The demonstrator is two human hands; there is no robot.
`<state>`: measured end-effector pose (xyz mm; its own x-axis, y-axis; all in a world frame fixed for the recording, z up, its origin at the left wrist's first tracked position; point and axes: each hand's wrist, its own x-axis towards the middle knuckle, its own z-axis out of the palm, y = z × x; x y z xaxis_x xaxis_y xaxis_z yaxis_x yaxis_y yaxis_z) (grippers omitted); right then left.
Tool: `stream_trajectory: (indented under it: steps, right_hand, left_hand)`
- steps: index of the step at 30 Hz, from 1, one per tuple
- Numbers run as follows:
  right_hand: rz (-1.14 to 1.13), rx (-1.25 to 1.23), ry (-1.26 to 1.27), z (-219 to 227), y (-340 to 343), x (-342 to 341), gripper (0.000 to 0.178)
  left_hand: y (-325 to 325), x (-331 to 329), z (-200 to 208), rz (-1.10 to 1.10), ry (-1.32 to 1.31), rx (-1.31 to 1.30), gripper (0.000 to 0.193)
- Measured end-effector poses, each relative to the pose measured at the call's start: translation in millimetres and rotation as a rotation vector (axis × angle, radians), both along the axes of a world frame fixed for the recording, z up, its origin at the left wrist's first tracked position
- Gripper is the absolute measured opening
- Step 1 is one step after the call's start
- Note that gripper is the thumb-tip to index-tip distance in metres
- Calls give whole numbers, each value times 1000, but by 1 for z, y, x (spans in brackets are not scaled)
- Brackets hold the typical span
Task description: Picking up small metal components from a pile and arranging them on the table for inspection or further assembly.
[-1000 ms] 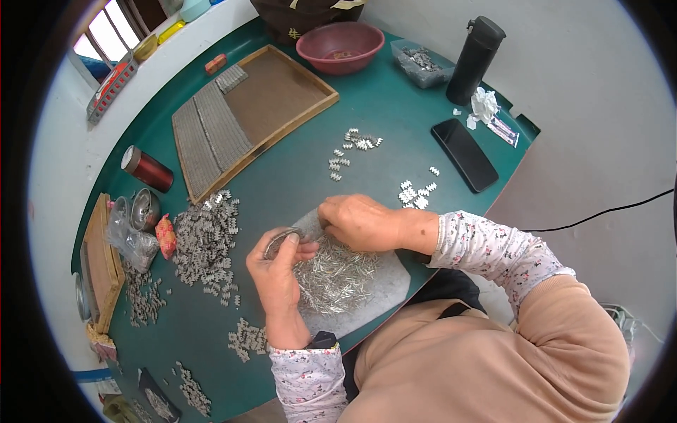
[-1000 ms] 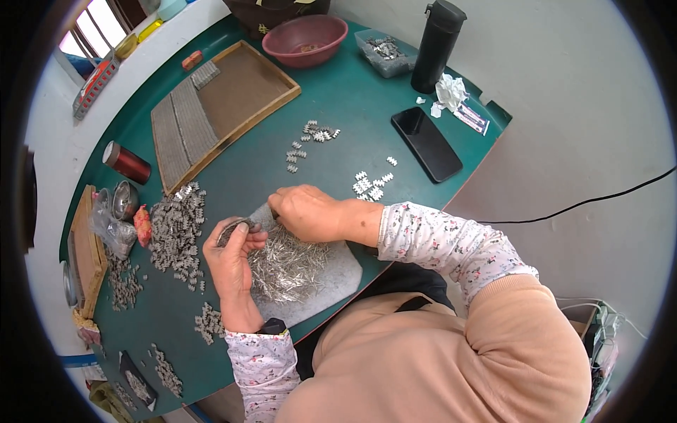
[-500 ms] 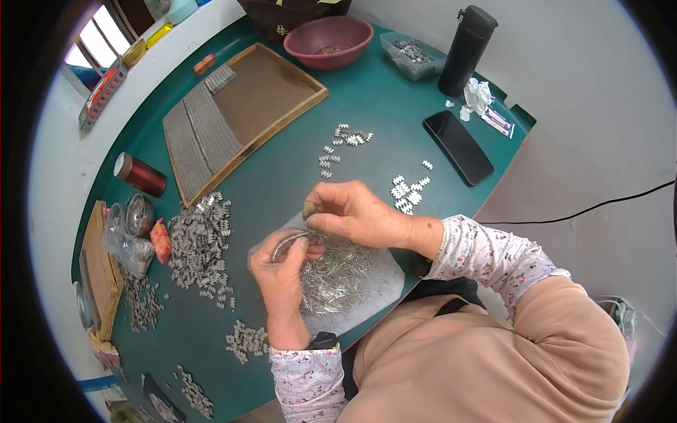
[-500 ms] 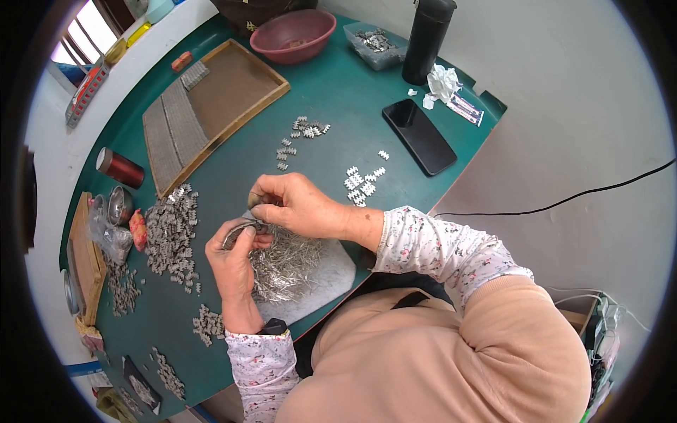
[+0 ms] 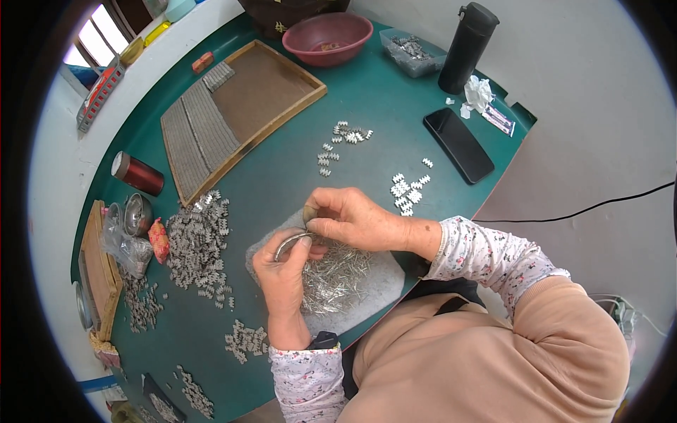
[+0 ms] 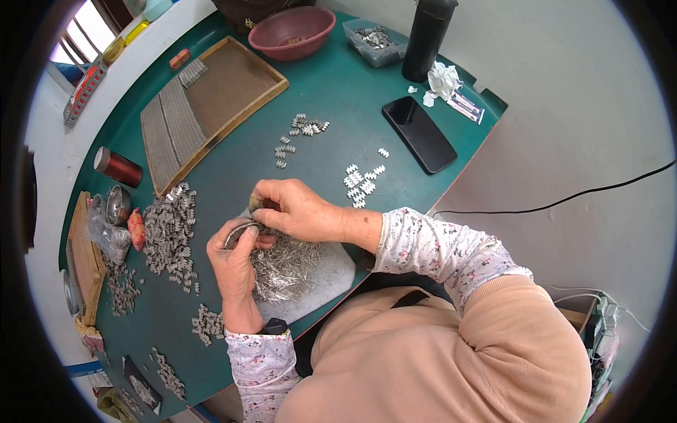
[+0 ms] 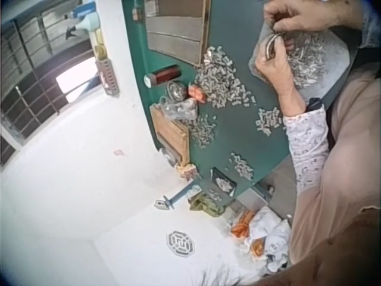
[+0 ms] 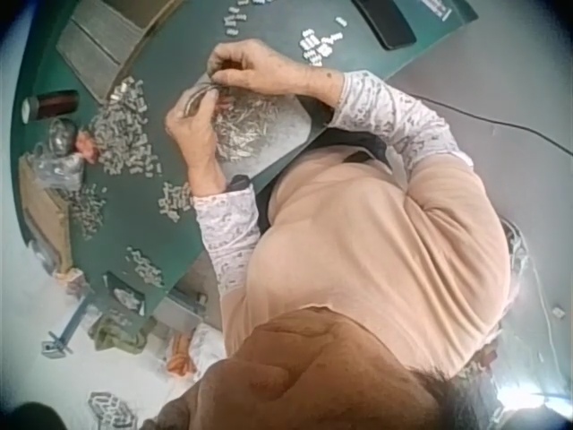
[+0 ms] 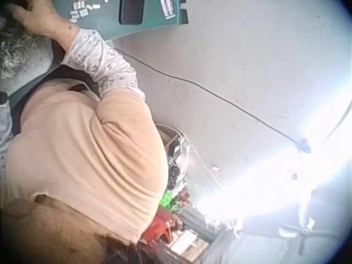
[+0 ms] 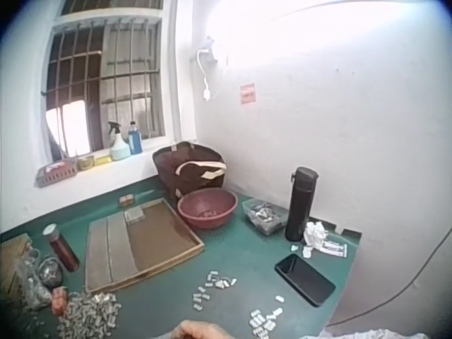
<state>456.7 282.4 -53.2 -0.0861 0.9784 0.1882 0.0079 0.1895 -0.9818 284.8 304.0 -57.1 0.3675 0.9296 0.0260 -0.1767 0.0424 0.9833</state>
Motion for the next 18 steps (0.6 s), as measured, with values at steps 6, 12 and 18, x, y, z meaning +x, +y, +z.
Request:
stream_trajectory:
  steps: [6, 12, 18]
  right_hand:
    - [-101, 304, -409, 7, 1, 1, 13]
    - [-55, 225, -460, 15, 9, 2, 10]
    - [-146, 350, -533, 16, 7, -5, 11]
  left_hand:
    - [-2, 2, -3, 23, 101, 102, 9]
    - [-1, -1, -7, 66, 177, 115, 9]
    - [4, -6, -1, 10, 159, 8, 9]
